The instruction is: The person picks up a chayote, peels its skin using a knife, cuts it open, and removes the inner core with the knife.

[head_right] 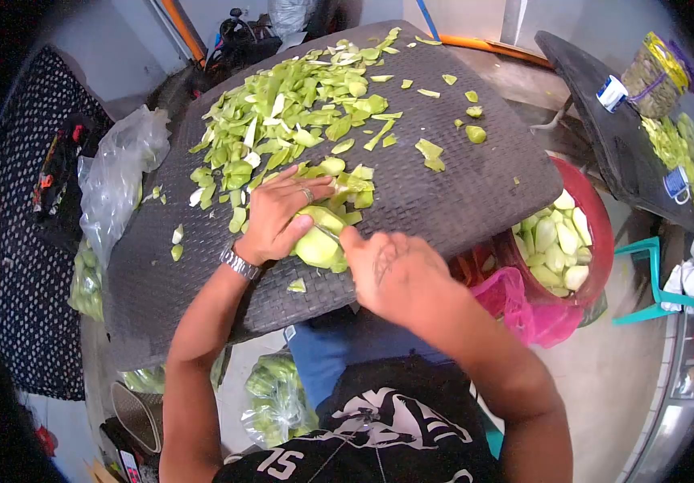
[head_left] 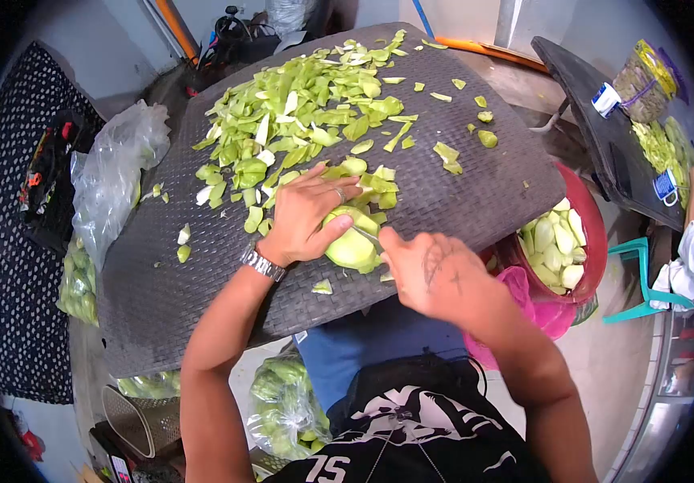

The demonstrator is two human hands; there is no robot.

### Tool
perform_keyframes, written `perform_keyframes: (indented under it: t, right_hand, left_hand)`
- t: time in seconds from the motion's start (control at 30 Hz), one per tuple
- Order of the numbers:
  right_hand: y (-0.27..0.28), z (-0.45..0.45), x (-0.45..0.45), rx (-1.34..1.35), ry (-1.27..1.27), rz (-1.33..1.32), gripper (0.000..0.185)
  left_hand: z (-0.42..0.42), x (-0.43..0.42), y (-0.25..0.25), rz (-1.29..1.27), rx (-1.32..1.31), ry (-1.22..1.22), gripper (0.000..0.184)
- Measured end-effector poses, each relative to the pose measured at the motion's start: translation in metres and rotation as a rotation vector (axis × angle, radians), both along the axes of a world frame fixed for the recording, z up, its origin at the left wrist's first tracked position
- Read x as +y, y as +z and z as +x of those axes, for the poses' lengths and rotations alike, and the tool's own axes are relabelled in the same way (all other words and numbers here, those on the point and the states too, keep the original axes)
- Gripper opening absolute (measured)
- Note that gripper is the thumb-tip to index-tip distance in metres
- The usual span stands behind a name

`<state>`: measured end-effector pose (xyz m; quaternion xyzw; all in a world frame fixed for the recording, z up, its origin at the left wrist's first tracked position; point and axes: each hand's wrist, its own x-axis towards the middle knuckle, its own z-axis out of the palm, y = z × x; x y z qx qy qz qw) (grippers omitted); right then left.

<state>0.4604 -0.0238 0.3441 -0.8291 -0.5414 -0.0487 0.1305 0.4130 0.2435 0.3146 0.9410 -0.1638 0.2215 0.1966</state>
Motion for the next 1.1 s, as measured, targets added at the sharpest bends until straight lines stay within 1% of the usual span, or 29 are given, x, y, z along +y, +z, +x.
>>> perform_keyframes:
  t: [0.03, 0.1, 0.13, 0.23, 0.27, 0.37, 0.4, 0.47, 0.5, 0.53, 0.57, 0.67, 0.8, 0.83, 0.9, 0.97, 1.0, 1.03, 1.1]
  right_hand:
    - [0.0, 0.005, -0.002, -0.02, 0.03, 0.017, 0.027]
    - [0.004, 0.022, 0.001, -0.078, 0.092, 0.055, 0.027]
    - [0.009, 0.028, 0.007, -0.099, 0.091, -0.06, 0.024]
    - [0.01, 0.043, 0.014, -0.034, 0.187, -0.03, 0.021]
    - [0.0, 0.045, 0.008, -0.324, 0.253, 0.144, 0.023]
    - [0.012, 0.048, 0.011, -0.448, 0.33, 0.295, 0.022]
    - [0.015, 0.052, 0.014, -0.361, 0.306, 0.184, 0.025]
    - [0.018, 0.053, 0.018, -0.161, 0.258, -0.048, 0.029]
    - [0.018, 0.056, 0.019, -0.184, 0.3, -0.023, 0.029]
    - [0.018, 0.062, 0.02, -0.214, 0.344, 0.004, 0.029]
    - [0.016, 0.065, 0.02, -0.229, 0.394, 0.028, 0.029]
    - [0.016, 0.074, 0.021, -0.496, 0.483, 0.291, 0.018]
    - [-0.002, 0.091, 0.02, -0.376, 0.467, 0.152, 0.023]
    - [-0.006, 0.089, 0.018, -0.313, 0.451, 0.082, 0.025]
    - [-0.002, 0.09, 0.022, -0.172, 0.39, -0.143, 0.028]
    - [0.023, 0.082, 0.032, 0.025, 0.287, -0.459, 0.031]
    - [0.029, 0.078, 0.03, 0.081, 0.247, -0.443, 0.03]
    - [0.022, 0.077, 0.029, 0.107, 0.263, -0.46, 0.031]
    - [0.017, 0.086, 0.034, 0.1, 0.279, -0.463, 0.032]
  left_hand:
    - [-0.004, -0.002, -0.004, -0.016, -0.034, 0.019, 0.053]
    - [-0.006, -0.004, -0.009, -0.058, -0.036, 0.068, 0.055]
    - [-0.008, -0.005, -0.013, -0.083, -0.036, 0.097, 0.057]
    - [-0.017, -0.008, -0.016, -0.081, -0.004, 0.19, 0.057]
    - [-0.02, -0.01, -0.016, -0.055, -0.04, 0.197, 0.057]
    - [-0.023, -0.011, -0.027, -0.106, -0.061, 0.217, 0.057]
    - [-0.024, -0.012, -0.028, -0.097, -0.079, 0.231, 0.057]
    - [-0.033, -0.016, -0.028, -0.114, 0.055, 0.293, 0.067]
    - [-0.038, -0.018, -0.027, -0.122, 0.117, 0.326, 0.072]
    - [-0.041, -0.022, -0.03, -0.131, 0.035, 0.321, 0.068]
    - [-0.043, -0.024, -0.031, -0.145, 0.019, 0.318, 0.065]
    - [-0.044, -0.026, -0.032, -0.141, -0.021, 0.323, 0.06]
    - [-0.041, -0.032, -0.031, -0.076, -0.063, 0.387, 0.062]
    - [-0.043, -0.033, -0.029, -0.061, -0.007, 0.424, 0.062]
    - [-0.042, -0.034, -0.026, -0.087, -0.002, 0.422, 0.063]
    - [-0.037, -0.03, -0.029, -0.027, -0.088, 0.42, 0.062]
    - [-0.042, -0.034, -0.033, -0.009, -0.1, 0.419, 0.061]
    - [-0.041, -0.035, -0.029, -0.027, -0.101, 0.398, 0.062]
    - [-0.039, -0.033, -0.031, -0.004, -0.085, 0.421, 0.061]
